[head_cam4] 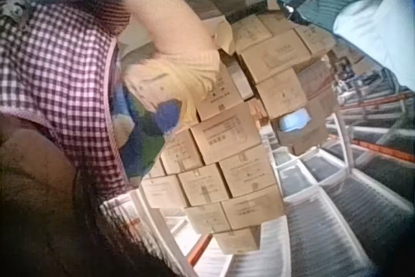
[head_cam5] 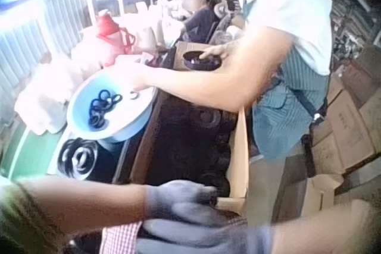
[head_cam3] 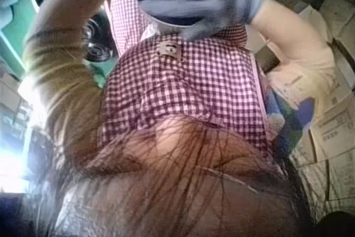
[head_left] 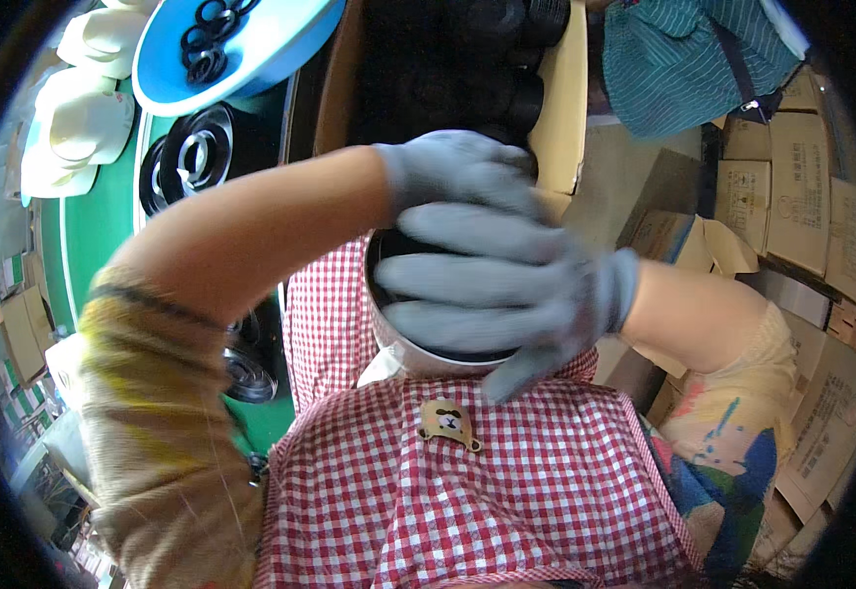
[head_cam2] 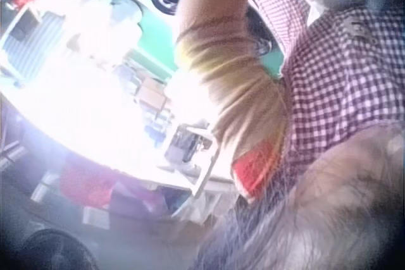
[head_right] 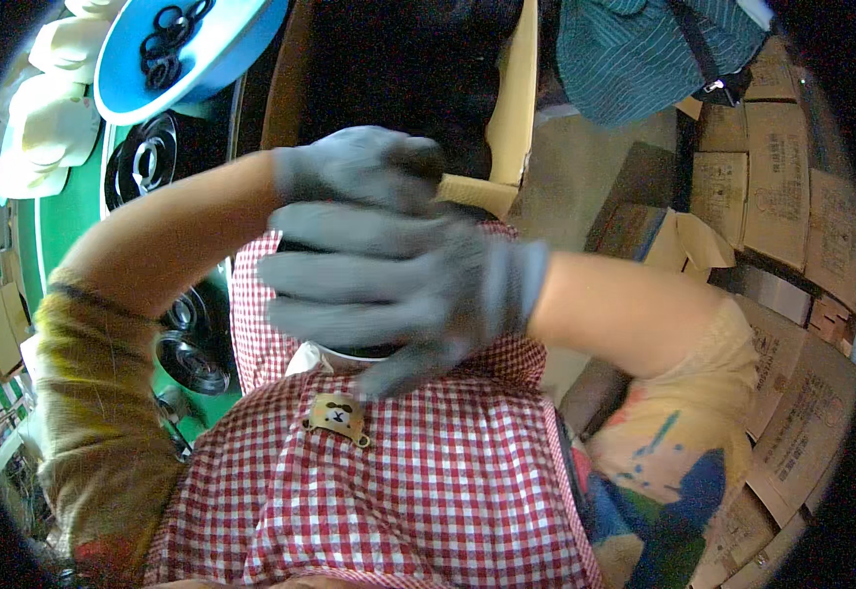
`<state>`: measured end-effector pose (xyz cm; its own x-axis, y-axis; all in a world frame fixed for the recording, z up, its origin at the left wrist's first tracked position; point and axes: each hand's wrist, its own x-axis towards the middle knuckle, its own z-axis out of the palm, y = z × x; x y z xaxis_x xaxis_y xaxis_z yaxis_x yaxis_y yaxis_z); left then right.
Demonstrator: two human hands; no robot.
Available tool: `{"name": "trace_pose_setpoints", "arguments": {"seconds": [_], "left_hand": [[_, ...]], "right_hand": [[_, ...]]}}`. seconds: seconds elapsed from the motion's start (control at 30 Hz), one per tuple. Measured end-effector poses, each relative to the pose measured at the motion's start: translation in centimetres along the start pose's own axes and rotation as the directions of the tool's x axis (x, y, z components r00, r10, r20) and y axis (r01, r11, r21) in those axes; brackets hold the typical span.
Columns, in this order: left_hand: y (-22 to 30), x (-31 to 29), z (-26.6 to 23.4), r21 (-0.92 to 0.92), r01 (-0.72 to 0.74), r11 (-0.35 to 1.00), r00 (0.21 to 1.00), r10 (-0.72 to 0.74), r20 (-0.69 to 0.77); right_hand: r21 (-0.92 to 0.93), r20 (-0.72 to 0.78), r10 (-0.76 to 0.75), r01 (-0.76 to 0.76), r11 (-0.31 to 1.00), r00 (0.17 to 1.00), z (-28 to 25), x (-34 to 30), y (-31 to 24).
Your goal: The person repeatedly picks up white ceramic mugs from a green conveyor belt, places a black lid on each mug, and secures it by pressing down. The person then places the assembled mug into a cardboard box. This process is repeated for multiple mugs.
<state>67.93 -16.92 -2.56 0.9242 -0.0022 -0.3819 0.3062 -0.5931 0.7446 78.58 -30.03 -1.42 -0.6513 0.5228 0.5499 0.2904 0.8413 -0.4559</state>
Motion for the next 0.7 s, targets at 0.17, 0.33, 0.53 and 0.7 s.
{"name": "trace_pose_setpoints", "arguments": {"seconds": [0.17,0.33,0.53,0.7], "left_hand": [[-5.6,-0.4,2.9,-0.330,-0.220,0.918,0.974,0.187,-0.130],[-0.5,2.4,1.1,0.251,-0.035,0.967,0.997,0.052,-0.063],[-4.9,-1.6,3.8,-0.576,-0.289,0.765,0.956,0.204,-0.209],[-0.6,5.0,2.8,0.214,-0.079,0.974,0.989,0.103,-0.104]], "right_hand": [[-0.057,0.212,0.210,-0.203,0.978,0.954,-1.6,1.0,0.0],[-0.062,0.106,0.299,-0.294,0.954,0.948,1.0,4.2,-3.6],[0.093,0.357,0.222,-0.271,0.958,0.907,-4.1,-0.9,2.7],[-0.031,0.034,0.256,-0.255,0.966,0.966,3.2,6.4,-5.1]]}}
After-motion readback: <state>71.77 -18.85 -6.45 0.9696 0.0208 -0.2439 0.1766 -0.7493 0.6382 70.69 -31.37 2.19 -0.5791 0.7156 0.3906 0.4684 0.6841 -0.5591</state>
